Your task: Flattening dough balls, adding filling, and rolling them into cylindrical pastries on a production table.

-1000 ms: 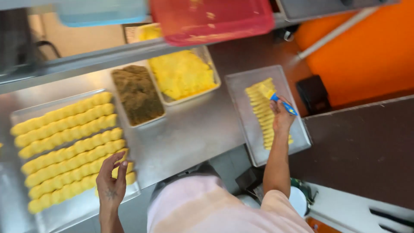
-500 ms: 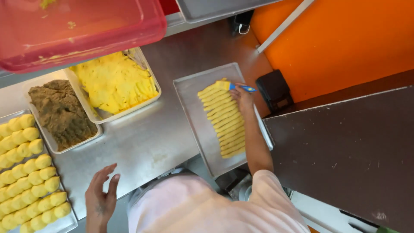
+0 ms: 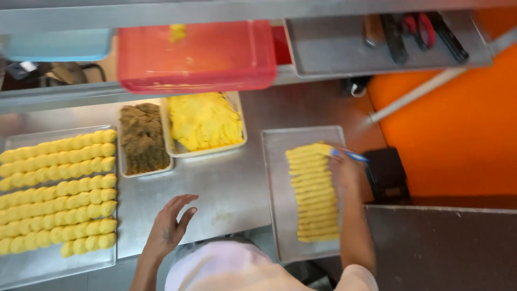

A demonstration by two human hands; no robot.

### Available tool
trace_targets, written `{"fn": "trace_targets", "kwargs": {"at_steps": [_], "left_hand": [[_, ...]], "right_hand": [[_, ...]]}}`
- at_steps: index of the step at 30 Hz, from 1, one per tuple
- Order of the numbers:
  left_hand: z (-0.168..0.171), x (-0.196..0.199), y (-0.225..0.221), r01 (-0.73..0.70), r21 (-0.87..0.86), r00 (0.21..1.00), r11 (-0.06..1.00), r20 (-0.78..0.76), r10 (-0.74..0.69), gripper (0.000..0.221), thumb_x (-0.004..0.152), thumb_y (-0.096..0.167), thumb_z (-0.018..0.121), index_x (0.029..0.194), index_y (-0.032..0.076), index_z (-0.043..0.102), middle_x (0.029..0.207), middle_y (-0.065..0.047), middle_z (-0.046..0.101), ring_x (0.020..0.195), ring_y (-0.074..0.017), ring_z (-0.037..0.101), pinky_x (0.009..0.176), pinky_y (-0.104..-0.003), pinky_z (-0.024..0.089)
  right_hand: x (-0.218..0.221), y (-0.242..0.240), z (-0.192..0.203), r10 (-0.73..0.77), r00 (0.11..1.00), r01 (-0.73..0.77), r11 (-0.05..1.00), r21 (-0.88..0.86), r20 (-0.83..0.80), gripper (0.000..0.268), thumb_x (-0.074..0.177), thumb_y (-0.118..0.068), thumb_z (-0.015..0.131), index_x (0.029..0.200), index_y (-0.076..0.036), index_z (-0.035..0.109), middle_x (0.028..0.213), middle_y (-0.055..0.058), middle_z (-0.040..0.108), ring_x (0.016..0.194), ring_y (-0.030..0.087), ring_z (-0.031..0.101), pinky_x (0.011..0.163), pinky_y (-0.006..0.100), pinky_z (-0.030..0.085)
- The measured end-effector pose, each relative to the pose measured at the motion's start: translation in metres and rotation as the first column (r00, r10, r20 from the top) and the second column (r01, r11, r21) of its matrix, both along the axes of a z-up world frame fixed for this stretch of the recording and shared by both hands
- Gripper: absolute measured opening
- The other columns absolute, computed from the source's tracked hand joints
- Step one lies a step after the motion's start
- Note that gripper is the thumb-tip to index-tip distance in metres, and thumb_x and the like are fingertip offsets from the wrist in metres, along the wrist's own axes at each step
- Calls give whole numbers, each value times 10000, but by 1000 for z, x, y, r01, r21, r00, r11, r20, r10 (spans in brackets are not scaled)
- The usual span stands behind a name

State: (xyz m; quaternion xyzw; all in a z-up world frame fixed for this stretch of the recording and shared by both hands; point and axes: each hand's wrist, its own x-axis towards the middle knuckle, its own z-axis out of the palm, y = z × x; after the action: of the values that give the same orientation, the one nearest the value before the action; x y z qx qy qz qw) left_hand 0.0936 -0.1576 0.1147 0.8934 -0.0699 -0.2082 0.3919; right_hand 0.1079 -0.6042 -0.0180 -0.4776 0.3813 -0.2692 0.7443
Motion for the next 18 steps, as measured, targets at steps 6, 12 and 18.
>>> {"fn": "trace_targets", "kwargs": {"at_steps": [6, 12, 18], "left_hand": [[-30, -3, 14, -13, -126, 990, 992, 138, 31, 267, 811, 227, 459, 1042, 143, 564, 1013, -30, 580, 880, -198, 590, 709, -313, 448], [-23, -8, -2, 102, -158, 974, 982, 215, -67, 266, 810, 256, 462, 1018, 133, 571, 979, -31, 591, 899, -201, 574, 742, -328, 434], [-36, -26, 11, -56, -225, 986, 973, 141, 89, 264, 794, 277, 474, 988, 141, 589, 938, -22, 601, 789, -179, 604, 697, -297, 456]], "right_hand": [[-4, 39, -25, 21, 973, -225, 297, -928, -230, 118, 676, -39, 545, 761, -115, 578, 793, 30, 597, 763, 191, 556, 739, 289, 426], [15, 54, -24, -33, 456, -733, 554, -396, -890, 481, 701, -548, 428, 912, -149, 592, 882, 60, 616, 844, 240, 578, 698, 341, 445], [-24, -69, -38, -228, 968, 244, 951, -188, 103, 126, 639, 24, 644, 740, -29, 590, 625, 95, 576, 492, 162, 556, 449, 268, 480]]}}
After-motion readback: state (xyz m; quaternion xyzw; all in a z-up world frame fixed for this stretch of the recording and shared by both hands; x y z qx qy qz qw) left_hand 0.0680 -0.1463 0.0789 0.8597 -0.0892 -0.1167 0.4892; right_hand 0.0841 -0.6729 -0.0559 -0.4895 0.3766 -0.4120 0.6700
